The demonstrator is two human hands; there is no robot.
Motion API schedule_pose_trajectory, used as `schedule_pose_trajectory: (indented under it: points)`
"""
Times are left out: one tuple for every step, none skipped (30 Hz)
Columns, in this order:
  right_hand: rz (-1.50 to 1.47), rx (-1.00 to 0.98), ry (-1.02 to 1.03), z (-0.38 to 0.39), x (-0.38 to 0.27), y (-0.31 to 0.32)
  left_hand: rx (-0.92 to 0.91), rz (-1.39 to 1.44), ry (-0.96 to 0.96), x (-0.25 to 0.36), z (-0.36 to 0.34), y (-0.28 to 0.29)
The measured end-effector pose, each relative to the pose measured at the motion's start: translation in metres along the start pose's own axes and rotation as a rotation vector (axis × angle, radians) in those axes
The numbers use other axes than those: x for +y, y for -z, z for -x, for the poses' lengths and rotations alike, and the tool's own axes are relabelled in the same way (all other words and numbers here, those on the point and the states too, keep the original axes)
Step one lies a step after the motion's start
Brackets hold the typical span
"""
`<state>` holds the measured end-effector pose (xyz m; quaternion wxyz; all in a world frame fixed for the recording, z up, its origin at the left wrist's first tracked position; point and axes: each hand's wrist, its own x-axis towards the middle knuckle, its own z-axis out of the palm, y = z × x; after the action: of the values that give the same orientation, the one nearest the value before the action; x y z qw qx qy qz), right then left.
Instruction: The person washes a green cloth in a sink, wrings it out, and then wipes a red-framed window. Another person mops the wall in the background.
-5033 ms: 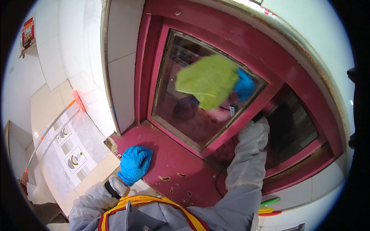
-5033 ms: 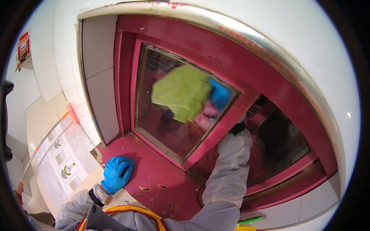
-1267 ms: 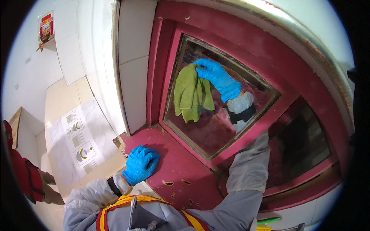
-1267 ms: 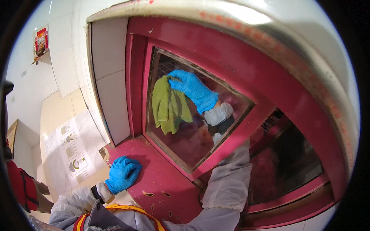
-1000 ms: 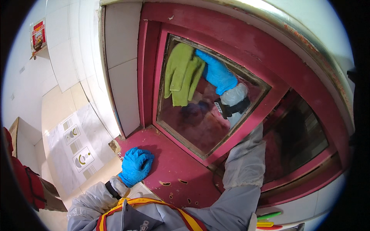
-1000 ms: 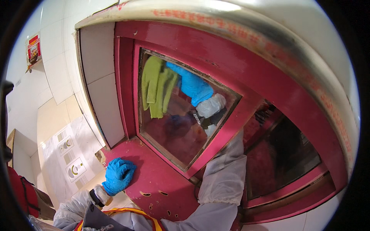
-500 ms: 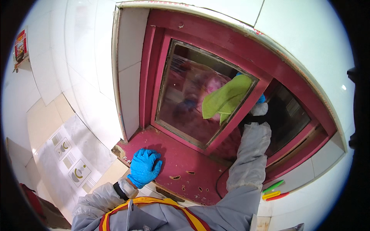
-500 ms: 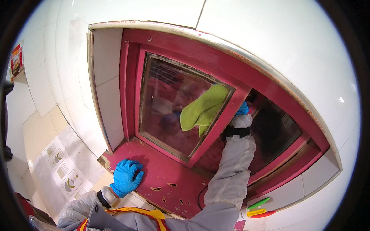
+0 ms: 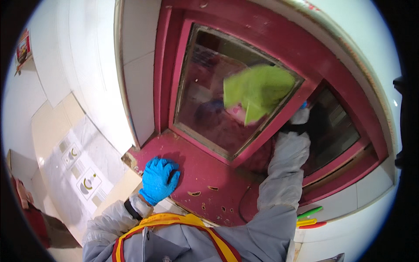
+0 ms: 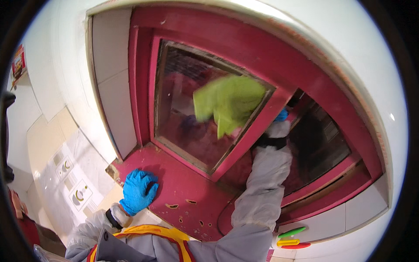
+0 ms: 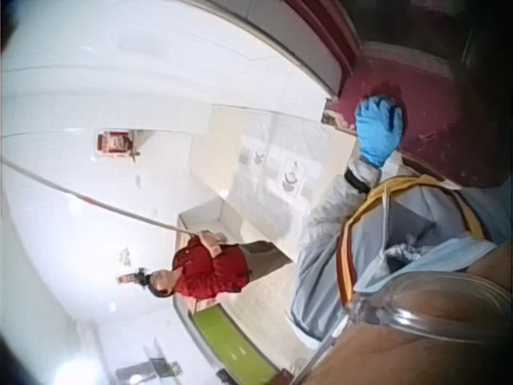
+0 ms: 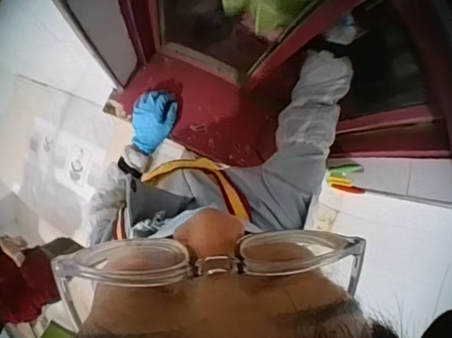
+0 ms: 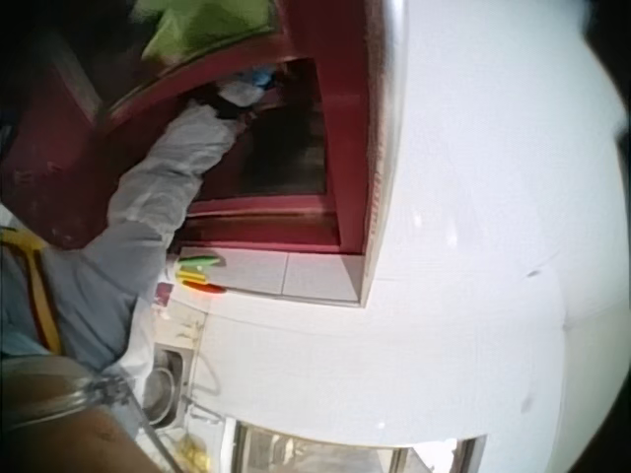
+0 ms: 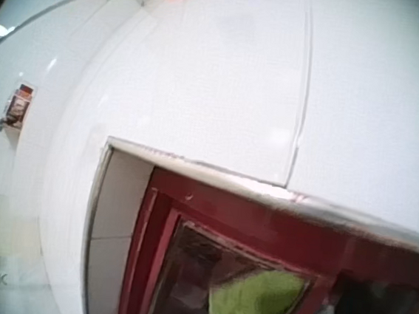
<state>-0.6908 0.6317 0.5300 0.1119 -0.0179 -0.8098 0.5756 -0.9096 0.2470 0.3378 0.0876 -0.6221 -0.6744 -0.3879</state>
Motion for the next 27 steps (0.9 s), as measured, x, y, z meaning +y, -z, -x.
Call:
schedule_pose_trajectory:
  points:
    - [-0.056, 0.038, 0.057, 0.002, -0.006, 0.006, 0.010, -0.010, -0.006, 0.000, 0.001, -0.001]
    - [-0.100, 0.063, 0.112, 0.003, -0.007, 0.007, 0.024, -0.031, -0.001, 0.000, 0.001, -0.001]
    - [-0.126, 0.055, 0.122, 0.001, -0.004, 0.006, 0.024, -0.026, 0.024, 0.000, 0.002, -0.002]
    - [-0.135, 0.031, 0.110, -0.003, 0.002, 0.002, 0.022, -0.018, 0.032, 0.000, 0.003, -0.003]
    - [-0.136, -0.005, 0.090, -0.008, 0.014, -0.009, 0.018, -0.018, 0.045, 0.000, 0.003, -0.004]
    - [-0.152, -0.031, 0.066, -0.016, 0.026, -0.019, 0.010, -0.019, 0.056, 0.000, 0.003, -0.004]
    - [-0.173, -0.060, 0.037, -0.023, 0.039, -0.031, 0.015, -0.023, 0.060, 0.000, 0.002, -0.005]
    - [-0.235, -0.048, -0.012, -0.029, 0.047, -0.040, 0.006, -0.025, 0.060, 0.000, 0.003, -0.004]
    - [-0.280, -0.055, -0.044, -0.043, 0.054, -0.048, 0.014, -0.033, 0.053, 0.000, 0.001, -0.005]
    - [-0.364, -0.081, -0.012, -0.055, 0.059, -0.055, 0.009, -0.054, 0.055, 0.000, 0.001, -0.004]
    - [-0.331, -0.095, -0.095, -0.067, 0.064, -0.063, -0.006, -0.047, 0.065, 0.000, 0.001, -0.004]
    - [-0.338, -0.121, -0.117, -0.077, 0.070, -0.071, 0.003, -0.042, 0.063, 0.001, 0.000, -0.004]
    - [-0.386, -0.198, -0.088, -0.084, 0.074, -0.078, -0.005, -0.038, 0.077, 0.001, 0.000, -0.003]
    - [-0.437, -0.185, -0.149, -0.090, 0.079, -0.084, -0.013, -0.036, 0.086, 0.001, -0.001, -0.003]
    - [-0.526, -0.230, -0.157, -0.095, 0.085, -0.089, -0.013, -0.034, 0.088, 0.002, -0.001, -0.003]
    - [-0.604, -0.259, -0.168, -0.098, 0.091, -0.093, -0.010, -0.037, 0.087, 0.002, -0.001, -0.004]
    - [-0.574, -0.262, -0.202, -0.096, 0.098, -0.096, -0.004, -0.042, 0.088, 0.002, 0.000, -0.004]
    - [-0.432, -0.240, -0.274, -0.093, 0.104, -0.098, -0.010, -0.026, 0.093, 0.003, 0.000, -0.004]
    - [-0.288, -0.193, -0.335, -0.089, 0.109, -0.097, -0.018, -0.010, 0.093, 0.003, 0.000, -0.004]
    - [-0.092, -0.120, -0.430, -0.085, 0.114, -0.094, -0.020, 0.004, 0.089, 0.003, 0.000, -0.004]
    - [-0.242, -0.204, -0.411, -0.075, 0.115, -0.086, -0.016, -0.012, 0.084, 0.003, 0.000, -0.004]
    - [-0.194, -0.258, -0.435, -0.069, 0.113, -0.076, -0.005, -0.030, 0.079, 0.003, 0.000, -0.004]
    - [-0.109, -0.301, -0.485, -0.061, 0.110, -0.063, -0.002, -0.053, 0.080, 0.003, 0.000, -0.003]
    - [-0.053, -0.379, -0.468, -0.052, 0.106, -0.052, 0.004, -0.043, 0.081, 0.003, 0.000, -0.003]
    - [0.290, -0.453, -0.370, -0.043, 0.101, -0.041, 0.000, -0.039, 0.086, 0.003, 0.000, -0.003]
    - [0.308, -0.521, -0.294, -0.035, 0.093, -0.029, -0.005, -0.040, 0.092, 0.003, 0.000, -0.003]
    - [0.364, -0.531, -0.236, -0.030, 0.085, -0.019, -0.001, -0.035, 0.093, 0.003, 0.000, -0.003]
